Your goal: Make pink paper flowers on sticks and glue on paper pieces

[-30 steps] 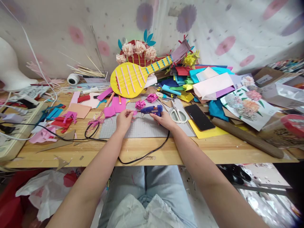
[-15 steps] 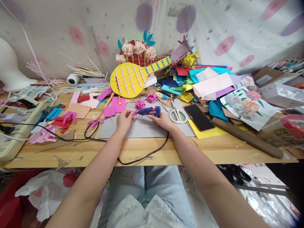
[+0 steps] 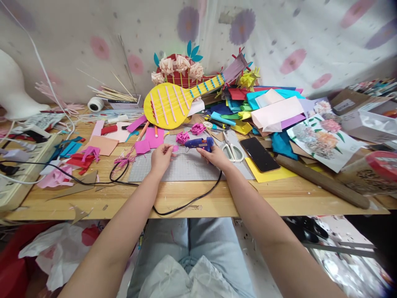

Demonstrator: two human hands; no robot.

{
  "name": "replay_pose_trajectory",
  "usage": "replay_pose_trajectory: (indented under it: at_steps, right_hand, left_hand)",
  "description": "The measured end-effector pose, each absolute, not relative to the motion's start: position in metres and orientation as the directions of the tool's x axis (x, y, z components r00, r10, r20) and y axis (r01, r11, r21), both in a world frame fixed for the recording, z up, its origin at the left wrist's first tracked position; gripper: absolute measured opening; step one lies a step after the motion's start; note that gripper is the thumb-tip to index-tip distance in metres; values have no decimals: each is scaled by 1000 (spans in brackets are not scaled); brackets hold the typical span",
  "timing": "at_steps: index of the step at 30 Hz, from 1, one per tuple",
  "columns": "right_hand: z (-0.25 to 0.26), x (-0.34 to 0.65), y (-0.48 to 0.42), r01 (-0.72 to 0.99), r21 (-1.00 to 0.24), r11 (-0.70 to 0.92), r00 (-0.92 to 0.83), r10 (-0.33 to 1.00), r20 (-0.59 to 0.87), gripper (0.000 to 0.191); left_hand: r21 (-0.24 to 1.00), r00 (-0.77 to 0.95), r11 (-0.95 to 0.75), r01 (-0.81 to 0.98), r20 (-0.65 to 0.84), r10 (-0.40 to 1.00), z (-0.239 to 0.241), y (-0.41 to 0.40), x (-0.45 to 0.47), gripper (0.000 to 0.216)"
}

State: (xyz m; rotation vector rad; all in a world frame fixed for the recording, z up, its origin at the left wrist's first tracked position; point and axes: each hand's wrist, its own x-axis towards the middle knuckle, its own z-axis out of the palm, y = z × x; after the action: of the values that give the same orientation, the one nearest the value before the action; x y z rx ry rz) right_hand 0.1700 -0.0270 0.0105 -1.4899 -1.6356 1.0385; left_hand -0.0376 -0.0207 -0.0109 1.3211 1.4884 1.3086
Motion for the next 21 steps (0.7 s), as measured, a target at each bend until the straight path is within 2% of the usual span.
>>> replay_pose_trajectory:
  at_steps: [7,10,14,16,18,21]
  right_hand:
    - [10,175,-22,100,-995,10,-33,999,6,43]
    - [7,178,-17,-62,-998,-11,18,1000,-12,45]
    - [4,181,-13,-167,-985,-40,45,998,-48,45]
    - [4,182,-12,-228,-973,-46,42,997,-57,44]
    - [3,181,-11,-285,-957,-58,35,997,-71,43]
    - [2,181,-11,-342,-936,-82,21,995,-94,41]
  left_hand:
    - [998,-219,3,61,11,976,-9,-18,-40,17]
    - [1000,-247,-1,-1,0,969,-4,-18,-43,21]
    - [998,-291,-46,-44,31,956,10,-15,-49,28]
    - [994,-284,-93,53,104,953,20,-9,-50,28]
    - [951,-254,-179,251,243,936,29,0,-51,26]
    - [735,-106,-328,593,476,873,38,15,-48,27]
